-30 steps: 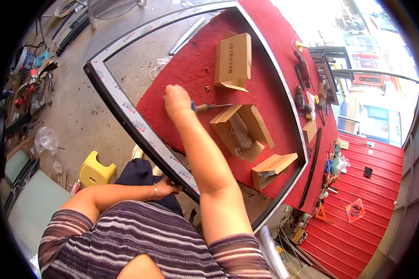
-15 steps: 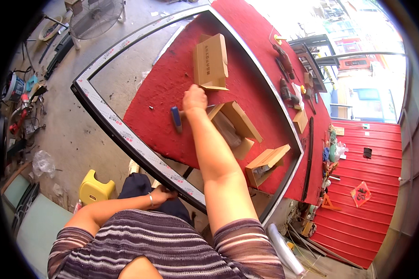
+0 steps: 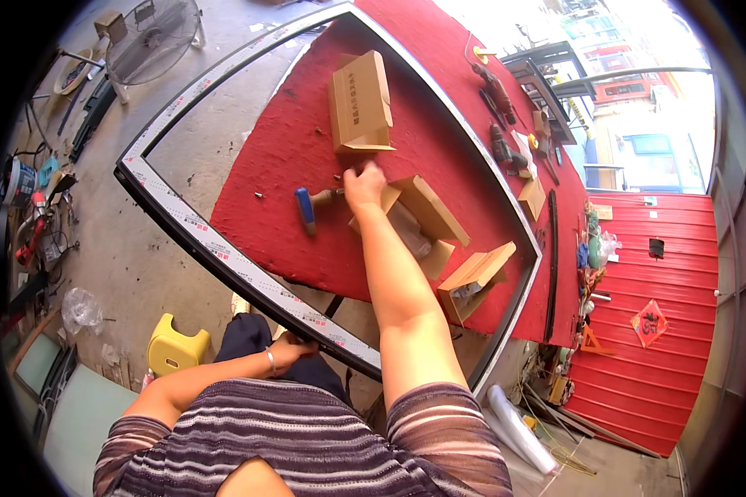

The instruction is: The person unboxes hardware components and by hand fits metal plates onto a frame, using a screwdriver to secure them with screws.

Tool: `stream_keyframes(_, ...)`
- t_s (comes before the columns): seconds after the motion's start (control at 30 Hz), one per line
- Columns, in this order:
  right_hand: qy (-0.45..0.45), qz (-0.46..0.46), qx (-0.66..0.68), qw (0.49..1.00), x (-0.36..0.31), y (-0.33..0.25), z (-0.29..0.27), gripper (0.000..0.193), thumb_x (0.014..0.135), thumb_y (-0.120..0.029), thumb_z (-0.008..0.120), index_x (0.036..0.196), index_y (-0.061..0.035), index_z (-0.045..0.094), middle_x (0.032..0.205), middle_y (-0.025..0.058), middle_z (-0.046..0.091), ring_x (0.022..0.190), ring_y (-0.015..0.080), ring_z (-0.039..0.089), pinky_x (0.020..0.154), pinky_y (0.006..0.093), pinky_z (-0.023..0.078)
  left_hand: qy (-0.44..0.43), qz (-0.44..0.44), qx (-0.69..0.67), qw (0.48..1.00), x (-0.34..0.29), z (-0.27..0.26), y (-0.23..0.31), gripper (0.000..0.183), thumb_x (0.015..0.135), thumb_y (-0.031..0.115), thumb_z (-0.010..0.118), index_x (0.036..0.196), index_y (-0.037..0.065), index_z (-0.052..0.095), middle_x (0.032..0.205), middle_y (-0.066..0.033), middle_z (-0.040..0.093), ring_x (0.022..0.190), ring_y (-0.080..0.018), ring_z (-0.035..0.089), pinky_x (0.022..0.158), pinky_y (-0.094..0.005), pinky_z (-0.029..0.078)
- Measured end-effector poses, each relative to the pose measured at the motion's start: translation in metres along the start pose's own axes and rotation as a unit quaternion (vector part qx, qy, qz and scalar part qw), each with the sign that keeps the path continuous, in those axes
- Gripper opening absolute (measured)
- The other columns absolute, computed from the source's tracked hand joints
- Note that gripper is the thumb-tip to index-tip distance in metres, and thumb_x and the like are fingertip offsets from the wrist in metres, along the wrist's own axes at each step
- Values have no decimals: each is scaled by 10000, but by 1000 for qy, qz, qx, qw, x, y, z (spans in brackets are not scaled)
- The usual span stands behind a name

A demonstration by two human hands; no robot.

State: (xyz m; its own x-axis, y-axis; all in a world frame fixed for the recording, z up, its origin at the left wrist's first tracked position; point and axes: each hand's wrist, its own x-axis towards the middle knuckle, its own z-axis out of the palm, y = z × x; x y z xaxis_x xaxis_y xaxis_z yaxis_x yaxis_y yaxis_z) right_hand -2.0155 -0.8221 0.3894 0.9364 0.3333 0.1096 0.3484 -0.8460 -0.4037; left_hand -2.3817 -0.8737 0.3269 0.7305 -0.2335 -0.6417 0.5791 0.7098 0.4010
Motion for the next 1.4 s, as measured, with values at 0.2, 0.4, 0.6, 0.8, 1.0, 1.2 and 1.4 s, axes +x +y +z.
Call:
stream_keyframes(0.2, 62, 265, 18, 962, 26, 64, -22, 253, 819, -223, 651, 906, 14, 657, 877, 159, 697, 805, 290, 681, 737, 391, 549, -1, -3, -6, 1000, 3, 0, -3, 415, 843, 56, 702, 1216, 12, 525, 1171, -65, 589, 1007, -206, 622, 788, -332, 531)
stream_keyframes(0.4, -3, 429, 287, 857, 17, 27, -8, 150, 889, -144, 580, 924, 2, 587, 792, 111, 611, 634, 250, 632, 508, 364, 543, 11, -8, -5, 1000, -1, 1, -3, 422, 851, 48, 689, 1232, 35, 509, 1159, -61, 594, 1006, -206, 622, 794, -331, 528)
stream_keyframes(0.6, -27, 473, 496, 728, 18, 23, -8, 171, 951, -187, 462, 940, -28, 522, 778, 97, 603, 542, 186, 608, 445, 314, 512, 46, 27, -20, 998, -6, 10, 4, 236, 835, 68, 714, 1023, -29, 610, 901, -73, 638, 743, -151, 586, 673, -307, 485)
stream_keyframes(0.8, 0, 230, 640, 733, -17, -14, -27, 111, 1001, -219, 446, 1062, -134, 408, 790, 66, 589, 515, 142, 548, 430, 279, 464, 43, 9, 34, 998, -4, 4, 6, 373, 837, 93, 718, 1151, -31, 557, 1049, -100, 638, 900, -191, 641, 730, -324, 547)
stream_keyframes(1.0, 25, -31, 627, 778, -60, -70, -50, 73, 1011, -164, 432, 1029, -98, 408, 792, 41, 532, 510, 85, 483, 453, 227, 425, 39, 32, 32, 998, -2, -1, 0, 378, 843, 112, 717, 1158, -28, 562, 1043, -101, 646, 890, -194, 653, 717, -316, 545)
stream_keyframes(1.2, 120, -108, 546, 822, -91, -76, -38, 96, 1004, -154, 458, 1035, -74, 413, 819, 26, 503, 602, 60, 466, 534, 209, 403, 76, 38, 19, 996, -3, 12, 3, 305, 844, 109, 710, 1075, -50, 591, 960, -115, 665, 861, -198, 655, 720, -299, 528)
stream_keyframes(1.4, 175, -142, 492, 841, -105, -96, -36, 90, 993, -131, 493, 1009, -52, 453, 785, 45, 542, 580, 88, 472, 524, 240, 407, 45, 32, 1, 998, -6, 2, 0, 227, 847, 71, 687, 1026, -40, 600, 879, -102, 665, 772, -180, 632, 677, -304, 494)
